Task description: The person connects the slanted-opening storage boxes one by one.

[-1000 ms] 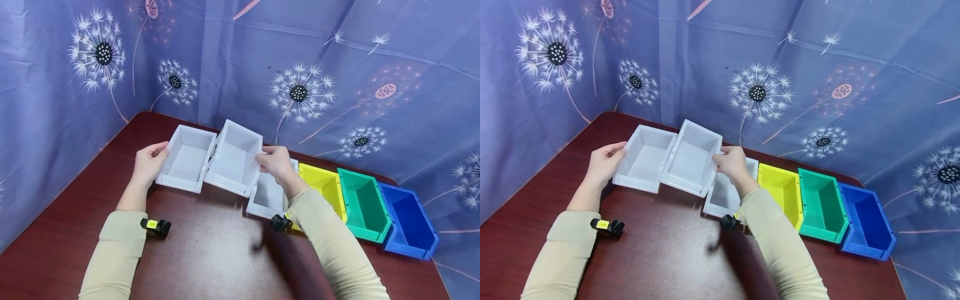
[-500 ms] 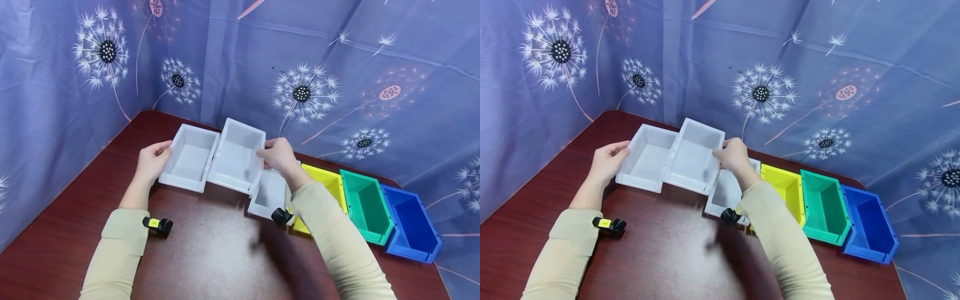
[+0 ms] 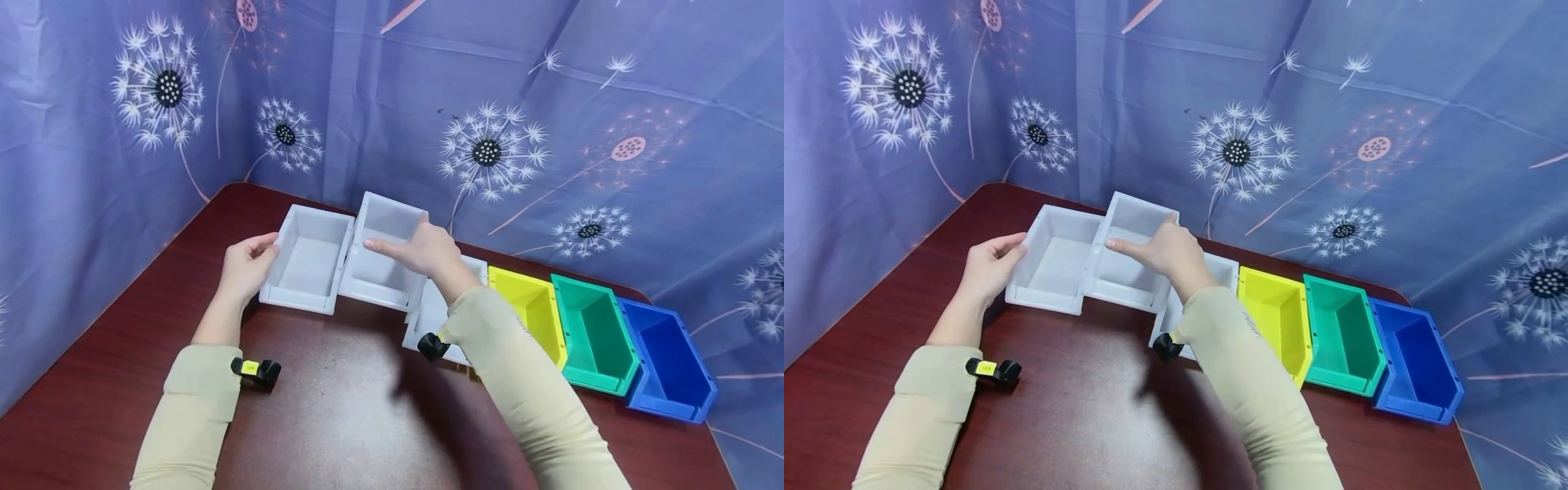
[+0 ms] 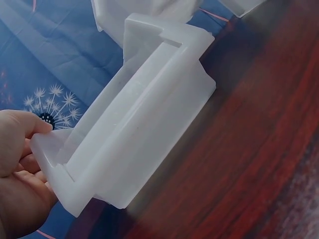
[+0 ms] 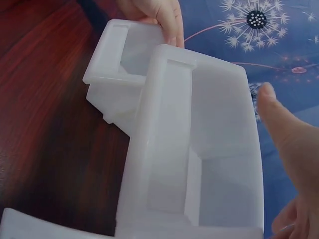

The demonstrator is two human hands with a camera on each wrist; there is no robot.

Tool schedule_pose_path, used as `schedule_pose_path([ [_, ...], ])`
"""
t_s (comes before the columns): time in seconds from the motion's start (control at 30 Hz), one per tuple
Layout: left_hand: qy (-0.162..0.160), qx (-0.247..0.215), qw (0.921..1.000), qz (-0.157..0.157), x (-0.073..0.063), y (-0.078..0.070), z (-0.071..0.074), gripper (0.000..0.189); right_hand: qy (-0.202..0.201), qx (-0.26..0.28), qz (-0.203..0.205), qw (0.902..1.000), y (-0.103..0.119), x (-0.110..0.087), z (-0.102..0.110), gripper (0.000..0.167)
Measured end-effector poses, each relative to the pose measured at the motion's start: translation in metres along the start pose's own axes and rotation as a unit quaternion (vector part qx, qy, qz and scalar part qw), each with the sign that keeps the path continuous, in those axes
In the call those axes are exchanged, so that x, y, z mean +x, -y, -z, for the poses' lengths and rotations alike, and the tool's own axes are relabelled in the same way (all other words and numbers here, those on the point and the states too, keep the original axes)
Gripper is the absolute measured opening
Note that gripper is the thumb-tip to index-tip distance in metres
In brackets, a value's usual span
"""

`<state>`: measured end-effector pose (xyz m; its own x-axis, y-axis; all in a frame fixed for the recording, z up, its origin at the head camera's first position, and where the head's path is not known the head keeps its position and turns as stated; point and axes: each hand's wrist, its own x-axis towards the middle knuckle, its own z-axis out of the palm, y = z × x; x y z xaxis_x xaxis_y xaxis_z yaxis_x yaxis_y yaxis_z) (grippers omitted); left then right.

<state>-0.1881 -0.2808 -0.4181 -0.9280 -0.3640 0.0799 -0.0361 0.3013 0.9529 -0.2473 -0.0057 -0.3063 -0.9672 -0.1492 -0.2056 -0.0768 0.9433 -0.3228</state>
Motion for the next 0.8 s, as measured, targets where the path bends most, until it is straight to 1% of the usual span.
schedule_pose_path([
  [0.1,-0.002,0.0,1.0,-0.003,0.0,0.0,0.0,0.036,-0.002,-0.023,-0.006,0.9997,0.008,0.0,0.0,0.145],
  [0.2,-0.002,-0.001,1.0,-0.005,-0.001,-0.001,0.0,0.036,0.001,-0.037,-0.007,0.9993,0.014,-0.001,-0.001,0.143],
  [0.3,-0.001,0.001,1.0,-0.005,-0.001,0.0,-0.001,0.036,0.0,-0.045,0.008,0.9989,0.016,0.001,-0.001,0.138],
  [0.33,-0.001,0.003,1.0,-0.005,0.0,0.0,0.0,0.036,0.001,-0.047,0.019,0.9987,0.016,0.002,-0.001,0.136],
  [0.43,0.005,0.01,0.9999,-0.009,0.001,0.001,0.001,0.037,-0.002,-0.055,0.074,0.9957,0.016,0.01,-0.002,0.128],
  [0.53,0.012,0.021,0.9997,-0.01,-0.001,0.002,0.004,0.038,0.005,-0.062,0.135,0.9889,0.014,0.018,-0.005,0.12],
  [0.6,0.014,0.026,0.9995,-0.008,-0.002,0.003,0.006,0.038,0.015,-0.062,0.167,0.9839,0.014,0.022,-0.008,0.117],
  [0.73,0.015,0.03,0.9994,-0.005,-0.003,0.004,0.009,0.038,0.031,-0.051,0.204,0.9771,0.017,0.027,-0.008,0.116],
  [0.8,0.016,0.028,0.9995,-0.005,-0.003,0.002,0.009,0.039,0.034,-0.054,0.21,0.9757,0.019,0.029,-0.005,0.116],
])
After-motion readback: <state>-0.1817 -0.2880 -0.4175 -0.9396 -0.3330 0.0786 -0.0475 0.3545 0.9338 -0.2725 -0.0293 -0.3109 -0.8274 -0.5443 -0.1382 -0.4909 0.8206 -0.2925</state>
